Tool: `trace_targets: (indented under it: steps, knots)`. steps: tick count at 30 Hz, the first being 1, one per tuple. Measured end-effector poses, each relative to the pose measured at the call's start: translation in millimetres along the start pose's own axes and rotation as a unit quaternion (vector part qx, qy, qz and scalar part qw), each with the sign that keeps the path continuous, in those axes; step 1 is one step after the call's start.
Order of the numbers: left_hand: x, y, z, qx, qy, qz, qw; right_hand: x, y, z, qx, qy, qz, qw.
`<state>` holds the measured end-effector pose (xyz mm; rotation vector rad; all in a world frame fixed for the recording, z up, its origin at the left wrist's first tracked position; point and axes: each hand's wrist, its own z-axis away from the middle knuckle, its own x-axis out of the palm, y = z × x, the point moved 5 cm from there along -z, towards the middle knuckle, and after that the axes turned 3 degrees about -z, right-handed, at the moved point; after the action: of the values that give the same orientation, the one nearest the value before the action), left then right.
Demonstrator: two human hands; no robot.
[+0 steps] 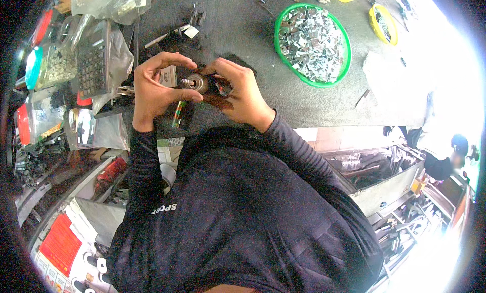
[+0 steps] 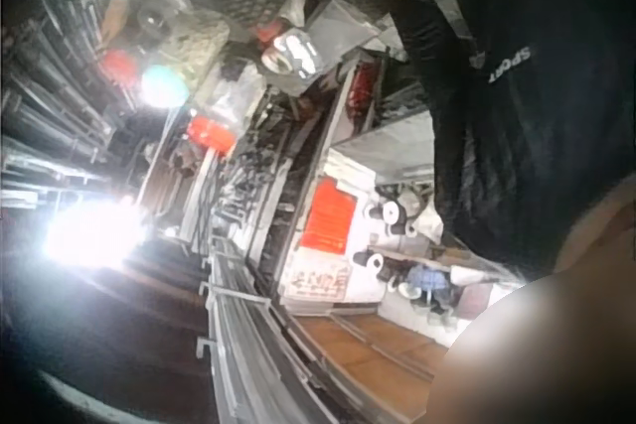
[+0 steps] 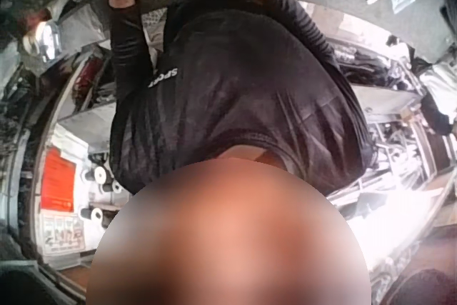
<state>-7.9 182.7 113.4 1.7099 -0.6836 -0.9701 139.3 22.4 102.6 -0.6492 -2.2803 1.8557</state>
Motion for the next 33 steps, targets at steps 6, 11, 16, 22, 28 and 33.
trace_targets:
  steps: [6,11,16,22,28,33]
  knots:
    - [-38.7,-2.1,-21.3,-0.009,-0.028,-0.071,0.997,2.2,-8.9,1.0,0.019,-0.036,0.047,0.998]
    - [-14.8,27.9,-17.2,0.066,-0.024,-0.067,0.995,4.0,-11.6,2.5,0.012,-0.019,0.045,0.999]
    - [4.6,6.3,-26.5,-0.007,-0.14,0.017,0.99,3.2,-9.0,1.9,0.012,-0.015,0.059,0.998]
    - [-11.7,-5.9,-45.8,-0.037,-0.272,0.056,0.96,4.7,-12.1,-3.4,-0.014,-0.01,0.007,1.0]
    - [-9.1,13.3,-45.4,-0.048,-0.26,0.01,0.964,1.5,-10.8,-1.7,-0.011,-0.018,0.025,0.999]
    - [-4.6,22.8,-28.4,0.001,-0.211,-0.07,0.975,0.3,-11.1,-0.2,-0.033,-0.009,0.031,0.999]
